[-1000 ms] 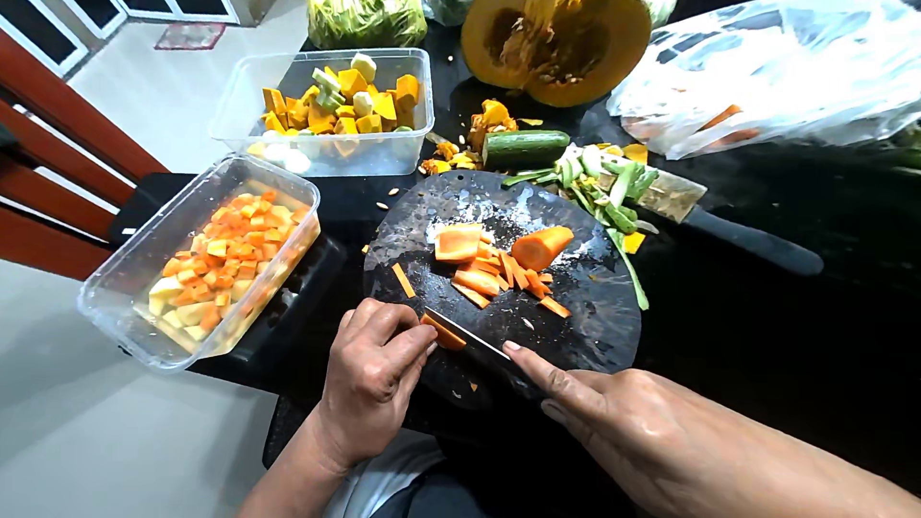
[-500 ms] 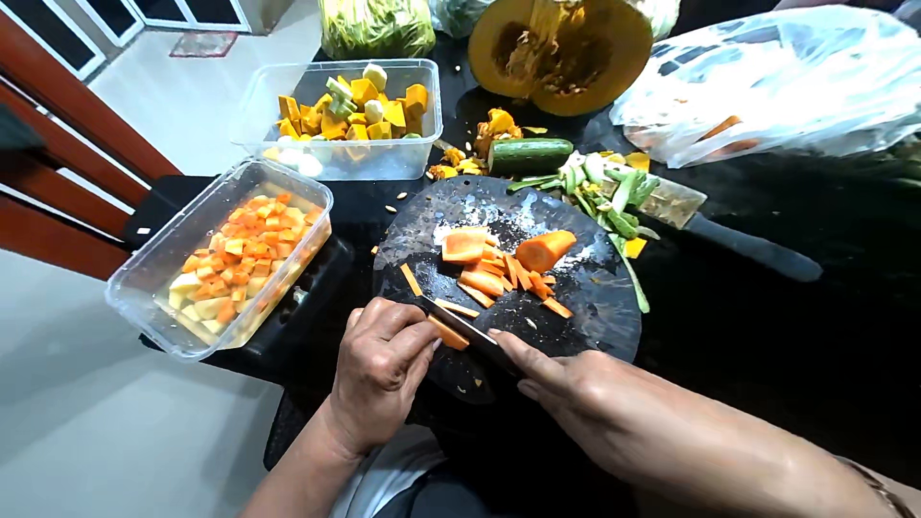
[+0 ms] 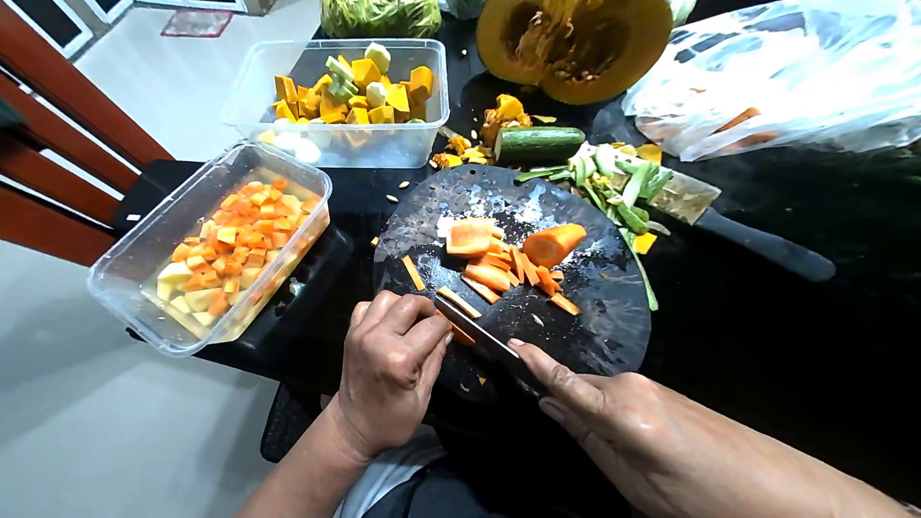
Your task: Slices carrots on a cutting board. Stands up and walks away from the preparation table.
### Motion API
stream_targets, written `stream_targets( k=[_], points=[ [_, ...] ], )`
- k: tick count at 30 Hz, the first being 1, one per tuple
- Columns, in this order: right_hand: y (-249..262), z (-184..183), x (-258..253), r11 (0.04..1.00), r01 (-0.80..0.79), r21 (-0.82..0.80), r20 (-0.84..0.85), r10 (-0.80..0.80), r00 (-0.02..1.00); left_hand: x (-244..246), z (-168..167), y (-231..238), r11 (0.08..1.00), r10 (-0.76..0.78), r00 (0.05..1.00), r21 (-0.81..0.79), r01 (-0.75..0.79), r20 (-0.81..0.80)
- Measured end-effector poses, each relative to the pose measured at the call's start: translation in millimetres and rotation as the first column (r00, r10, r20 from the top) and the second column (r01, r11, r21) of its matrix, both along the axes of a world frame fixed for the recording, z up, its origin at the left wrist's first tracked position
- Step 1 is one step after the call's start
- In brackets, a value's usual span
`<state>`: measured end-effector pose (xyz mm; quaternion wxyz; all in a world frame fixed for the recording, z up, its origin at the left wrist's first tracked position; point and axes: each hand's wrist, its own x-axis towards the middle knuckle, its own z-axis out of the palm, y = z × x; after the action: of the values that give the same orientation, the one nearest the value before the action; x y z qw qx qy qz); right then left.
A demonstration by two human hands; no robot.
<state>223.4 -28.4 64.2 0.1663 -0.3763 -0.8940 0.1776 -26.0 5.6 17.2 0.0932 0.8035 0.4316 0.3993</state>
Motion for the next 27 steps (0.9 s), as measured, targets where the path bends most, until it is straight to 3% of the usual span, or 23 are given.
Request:
stream_targets(
  k=[9, 18, 27],
  points=[
    [-14.8, 20.2, -15.2, 0.994, 0.085, -0.064, 0.200, -0.070, 0.977, 1.3, -3.3, -0.6, 1.000, -0.008, 1.000, 0.017, 0.007, 0.020],
    [-13.5, 26.6, -12.4, 0.982, 0.087, -0.170, 0.177, -0.056, 0.983, 3.1, -5.1, -1.4, 0.999, 0.007, 1.000, 0.034, -0.008, 0.028],
    [-11.7, 26.4, -11.7, 0.983, 0.086, -0.161, 0.181, -0.056, 0.982, 4.6, -7.1, -1.4, 0.998, 0.020, 0.999, 0.053, -0.022, 0.033]
  ],
)
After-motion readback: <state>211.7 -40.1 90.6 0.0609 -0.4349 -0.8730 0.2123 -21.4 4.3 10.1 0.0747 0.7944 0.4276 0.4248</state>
